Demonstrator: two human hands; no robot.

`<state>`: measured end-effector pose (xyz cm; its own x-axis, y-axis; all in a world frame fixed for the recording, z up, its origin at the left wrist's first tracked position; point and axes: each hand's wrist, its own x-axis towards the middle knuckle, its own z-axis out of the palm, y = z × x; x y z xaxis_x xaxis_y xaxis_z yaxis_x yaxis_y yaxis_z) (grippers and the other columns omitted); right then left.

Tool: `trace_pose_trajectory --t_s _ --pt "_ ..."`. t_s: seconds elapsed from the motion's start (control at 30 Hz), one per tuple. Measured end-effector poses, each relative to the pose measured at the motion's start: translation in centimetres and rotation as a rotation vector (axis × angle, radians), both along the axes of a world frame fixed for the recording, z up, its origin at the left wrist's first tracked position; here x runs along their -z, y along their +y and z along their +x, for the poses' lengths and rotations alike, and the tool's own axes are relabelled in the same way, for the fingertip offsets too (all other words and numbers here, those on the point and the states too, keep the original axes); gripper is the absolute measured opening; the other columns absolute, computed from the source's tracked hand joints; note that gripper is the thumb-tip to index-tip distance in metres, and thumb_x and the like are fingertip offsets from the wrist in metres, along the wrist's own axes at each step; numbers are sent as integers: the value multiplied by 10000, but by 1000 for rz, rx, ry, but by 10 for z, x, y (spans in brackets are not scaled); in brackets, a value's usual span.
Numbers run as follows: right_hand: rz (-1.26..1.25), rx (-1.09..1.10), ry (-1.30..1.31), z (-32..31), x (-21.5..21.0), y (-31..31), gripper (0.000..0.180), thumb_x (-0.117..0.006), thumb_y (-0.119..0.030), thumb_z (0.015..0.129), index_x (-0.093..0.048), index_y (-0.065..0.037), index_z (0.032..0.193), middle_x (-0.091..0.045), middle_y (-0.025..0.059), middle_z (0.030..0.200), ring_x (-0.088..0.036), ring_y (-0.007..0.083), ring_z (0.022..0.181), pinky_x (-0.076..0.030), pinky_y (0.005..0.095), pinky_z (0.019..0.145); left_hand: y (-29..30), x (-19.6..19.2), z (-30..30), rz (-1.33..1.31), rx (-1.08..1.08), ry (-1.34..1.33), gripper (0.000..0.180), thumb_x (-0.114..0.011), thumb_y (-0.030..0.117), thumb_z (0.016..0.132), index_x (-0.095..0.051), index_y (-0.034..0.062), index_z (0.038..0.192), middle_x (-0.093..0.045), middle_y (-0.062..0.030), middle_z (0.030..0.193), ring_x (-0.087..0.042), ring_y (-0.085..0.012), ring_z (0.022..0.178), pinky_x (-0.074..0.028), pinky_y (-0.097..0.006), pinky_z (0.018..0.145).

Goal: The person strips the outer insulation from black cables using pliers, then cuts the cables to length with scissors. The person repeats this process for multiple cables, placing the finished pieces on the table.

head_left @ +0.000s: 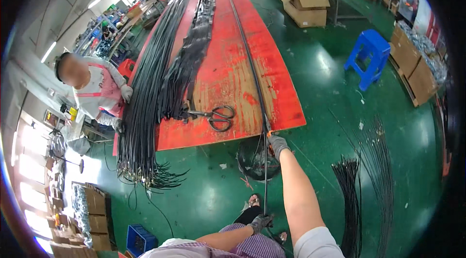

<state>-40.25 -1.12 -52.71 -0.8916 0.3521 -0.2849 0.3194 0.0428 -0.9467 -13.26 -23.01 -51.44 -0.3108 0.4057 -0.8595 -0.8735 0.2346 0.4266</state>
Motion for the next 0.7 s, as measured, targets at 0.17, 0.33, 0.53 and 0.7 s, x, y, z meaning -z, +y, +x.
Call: trace_pose_trajectory --t_s 0.17,0.33,0.53,0.7 --pt "21 -61 -76 6 -8 8 237 -497 -282 675 -483 -91 536 -429 44 464 -402 180 387 -333 322 393 2 -7 6 -125 175 172 294 -565 301 753 -512 21 678 -488 -32 559 -458 -133 491 -420 -277 493" --pt "-42 -90 -176 10 -39 -14 206 -524 -245 636 -467 -88 515 -428 47 462 -396 180 376 -326 312 382 -13 19 14 -172 179 176 317 -577 334 737 -524 25 689 -497 -41 548 -461 -140 467 -441 -288 500" --pt "-245 44 -290 22 -77 -12 174 -527 -224 605 -474 -77 529 -429 49 471 -397 173 387 -313 315 385 22 -19 -25 197 227 631 240 -537 245 766 -504 30 869 -532 -67 715 -511 -150 630 -451 -270 602" --pt "-209 112 -340 25 -91 -5 181 -531 -245 621 -478 -90 545 -419 50 474 -389 171 385 -315 316 390 53 -28 -10 398 249 555 161 -541 146 764 -521 55 895 -562 -55 726 -541 -154 617 -457 -289 568"
